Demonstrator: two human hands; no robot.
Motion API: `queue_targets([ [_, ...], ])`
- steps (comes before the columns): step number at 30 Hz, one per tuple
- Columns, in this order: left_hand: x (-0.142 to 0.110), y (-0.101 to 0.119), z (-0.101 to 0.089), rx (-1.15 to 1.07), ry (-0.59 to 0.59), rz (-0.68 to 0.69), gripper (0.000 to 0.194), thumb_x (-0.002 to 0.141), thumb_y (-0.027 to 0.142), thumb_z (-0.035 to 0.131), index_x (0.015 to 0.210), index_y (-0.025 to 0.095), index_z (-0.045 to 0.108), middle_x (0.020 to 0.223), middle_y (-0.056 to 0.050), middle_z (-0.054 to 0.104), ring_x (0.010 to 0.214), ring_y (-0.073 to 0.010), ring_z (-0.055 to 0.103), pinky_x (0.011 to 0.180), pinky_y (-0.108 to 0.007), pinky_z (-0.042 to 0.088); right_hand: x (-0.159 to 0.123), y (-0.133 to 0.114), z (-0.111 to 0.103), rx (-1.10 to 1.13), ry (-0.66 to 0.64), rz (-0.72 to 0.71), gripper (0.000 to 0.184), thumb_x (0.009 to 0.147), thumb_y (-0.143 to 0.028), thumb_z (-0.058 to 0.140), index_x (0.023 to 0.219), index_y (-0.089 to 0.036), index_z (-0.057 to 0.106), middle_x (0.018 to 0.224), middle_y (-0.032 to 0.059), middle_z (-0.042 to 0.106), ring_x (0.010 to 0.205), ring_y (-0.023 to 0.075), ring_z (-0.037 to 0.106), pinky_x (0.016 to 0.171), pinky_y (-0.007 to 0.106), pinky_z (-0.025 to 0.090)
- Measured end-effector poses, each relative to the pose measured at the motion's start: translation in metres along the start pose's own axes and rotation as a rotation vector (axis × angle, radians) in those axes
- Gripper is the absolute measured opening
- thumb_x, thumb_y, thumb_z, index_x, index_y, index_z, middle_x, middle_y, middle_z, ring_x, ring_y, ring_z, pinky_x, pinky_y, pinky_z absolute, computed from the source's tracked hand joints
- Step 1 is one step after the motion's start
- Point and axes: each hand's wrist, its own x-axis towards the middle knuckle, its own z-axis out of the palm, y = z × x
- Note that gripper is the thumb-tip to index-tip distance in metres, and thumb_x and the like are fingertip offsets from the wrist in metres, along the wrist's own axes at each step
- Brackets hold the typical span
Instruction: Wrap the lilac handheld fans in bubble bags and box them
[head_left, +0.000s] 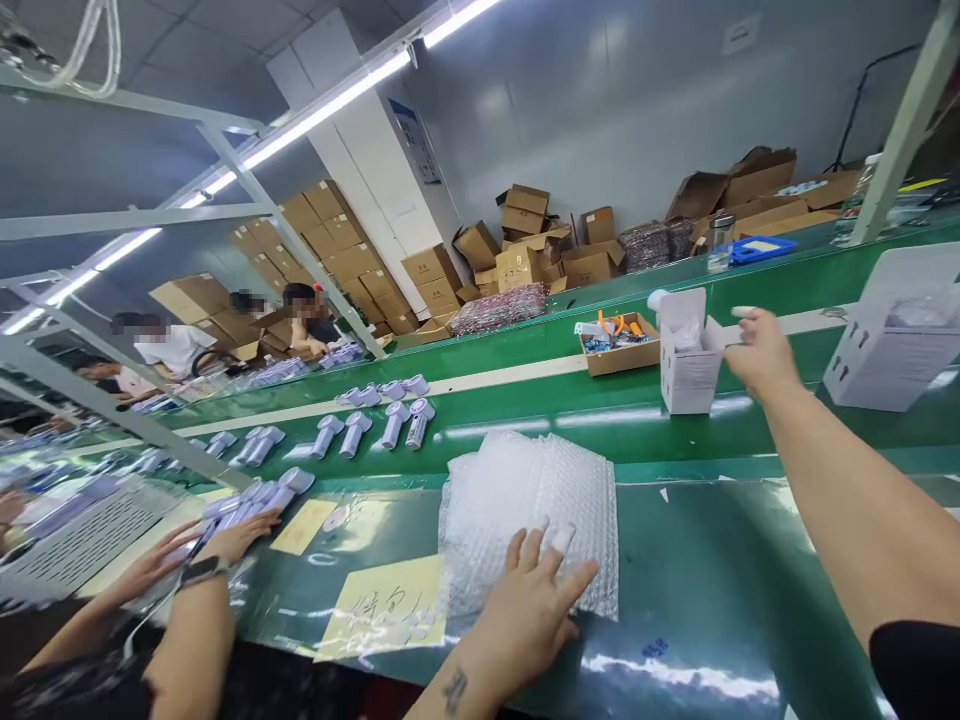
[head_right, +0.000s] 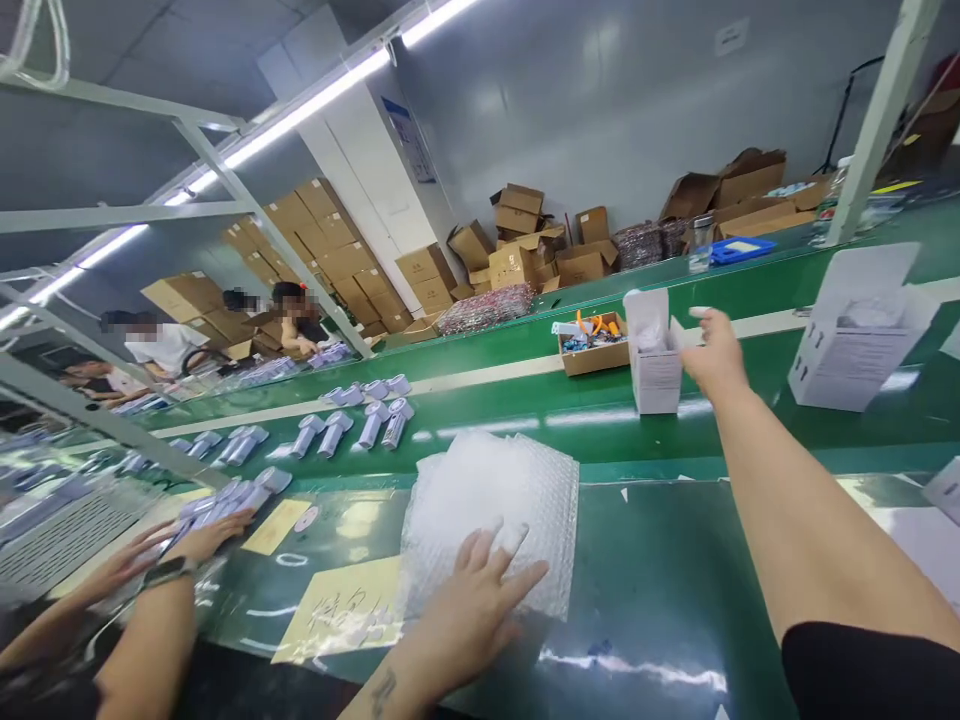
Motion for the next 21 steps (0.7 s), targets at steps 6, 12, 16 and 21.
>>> queue_targets([
  [6, 0.022, 0.002, 0.007, 0.142, -0.118, 0.051, 0.015, 0.086, 0.017, 0.047, 0.095, 0.015, 0.058, 0.096, -0.01, 0.063, 0.1, -0.026, 0.052, 0.08, -0.038, 0.045, -0.088, -0.052, 0.009, 0.072, -0.178, 0.124, 0.021, 0.076, -0.028, 0.053, 0.096, -0.021, 0.052, 0.09, 0.0077, 0.06, 0.079, 0.0215, 0.058, 0.07, 0.035, 0.047],
  [12, 0.028, 0.007, 0.001, -0.047, 0.022, -0.03, 0.027, 0.087, 0.042, 0.05, 0.092, 0.018, 0.06, 0.087, -0.006, 0.065, 0.087, -0.0211, 0.057, 0.074, -0.031, 0.046, -0.227, -0.082, 0.027, -0.078, -0.98, 0.059, 0.046, 0.076, -0.045, 0.061, 0.114, -0.022, 0.053, 0.112, 0.0083, 0.058, 0.083, 0.0202, 0.059, 0.072, 0.033, 0.049],
  [16, 0.033, 0.014, 0.001, -0.21, 0.105, -0.109, 0.024, 0.091, 0.034, 0.045, 0.087, 0.018, 0.062, 0.085, -0.004, 0.065, 0.085, -0.0181, 0.058, 0.077, -0.029, 0.045, -0.271, -0.062, 0.043, -0.284, -0.821, -0.055, 0.025, 0.085, -0.041, 0.046, 0.089, -0.021, 0.061, 0.094, 0.0081, 0.06, 0.085, 0.0225, 0.056, 0.079, 0.037, 0.045],
  [21, 0.03, 0.018, 0.013, -0.183, 0.149, -0.104, 0.019, 0.088, 0.019, 0.046, 0.102, 0.015, 0.058, 0.096, -0.008, 0.062, 0.092, -0.0203, 0.055, 0.08, -0.031, 0.045, -0.285, -0.044, 0.043, -0.325, -0.752, -0.091, 0.034, 0.085, -0.045, 0.047, 0.104, -0.02, 0.061, 0.106, 0.0098, 0.058, 0.097, 0.0242, 0.055, 0.085, 0.037, 0.043],
])
